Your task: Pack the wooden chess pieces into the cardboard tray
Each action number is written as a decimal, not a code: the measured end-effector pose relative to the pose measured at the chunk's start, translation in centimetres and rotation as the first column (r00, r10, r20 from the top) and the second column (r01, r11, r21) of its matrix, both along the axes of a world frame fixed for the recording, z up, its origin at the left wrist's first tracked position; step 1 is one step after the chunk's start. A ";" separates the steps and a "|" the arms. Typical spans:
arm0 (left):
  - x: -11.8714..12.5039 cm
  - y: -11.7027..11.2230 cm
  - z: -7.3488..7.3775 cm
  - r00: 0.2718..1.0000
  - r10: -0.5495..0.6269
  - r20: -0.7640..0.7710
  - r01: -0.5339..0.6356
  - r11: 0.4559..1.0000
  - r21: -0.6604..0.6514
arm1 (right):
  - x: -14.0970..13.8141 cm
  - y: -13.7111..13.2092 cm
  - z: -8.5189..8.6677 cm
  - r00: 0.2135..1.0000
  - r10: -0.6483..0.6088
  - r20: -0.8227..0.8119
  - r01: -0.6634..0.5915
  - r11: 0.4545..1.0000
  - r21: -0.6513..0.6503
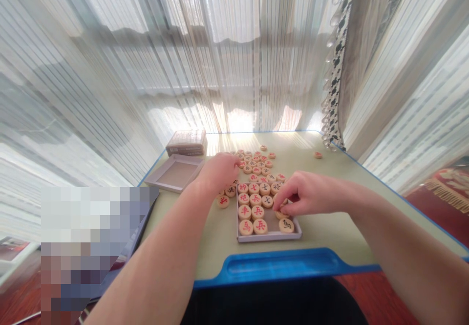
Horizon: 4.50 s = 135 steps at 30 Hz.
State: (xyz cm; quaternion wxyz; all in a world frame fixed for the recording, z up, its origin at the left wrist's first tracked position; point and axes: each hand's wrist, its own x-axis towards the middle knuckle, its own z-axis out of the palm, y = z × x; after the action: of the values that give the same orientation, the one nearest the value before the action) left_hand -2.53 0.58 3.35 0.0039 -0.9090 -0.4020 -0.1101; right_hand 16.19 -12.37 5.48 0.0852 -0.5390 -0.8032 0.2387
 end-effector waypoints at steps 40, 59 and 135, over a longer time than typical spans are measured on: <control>-2.3 -0.4 2.6 0.992 0.121 -0.026 -0.122 0.932 -0.340 | 2.1 4.9 -4.1 0.976 -0.204 -0.070 0.213 0.857 0.468; -1.3 0.0 0.8 0.995 -0.016 -0.095 -0.006 0.974 -0.227 | 2.9 4.8 -4.0 0.953 -0.301 -0.016 0.284 0.877 0.387; -0.3 -0.9 0.8 0.961 0.264 -0.086 -0.261 0.964 0.042 | -1.3 1.1 -2.4 0.995 0.043 -0.087 0.000 0.894 0.448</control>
State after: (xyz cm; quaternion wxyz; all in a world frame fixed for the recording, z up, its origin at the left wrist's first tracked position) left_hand -2.78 -0.36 4.12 0.0506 -0.8515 -0.5167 -0.0735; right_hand 14.90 -11.26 3.06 0.2424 -0.4841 -0.8375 0.0738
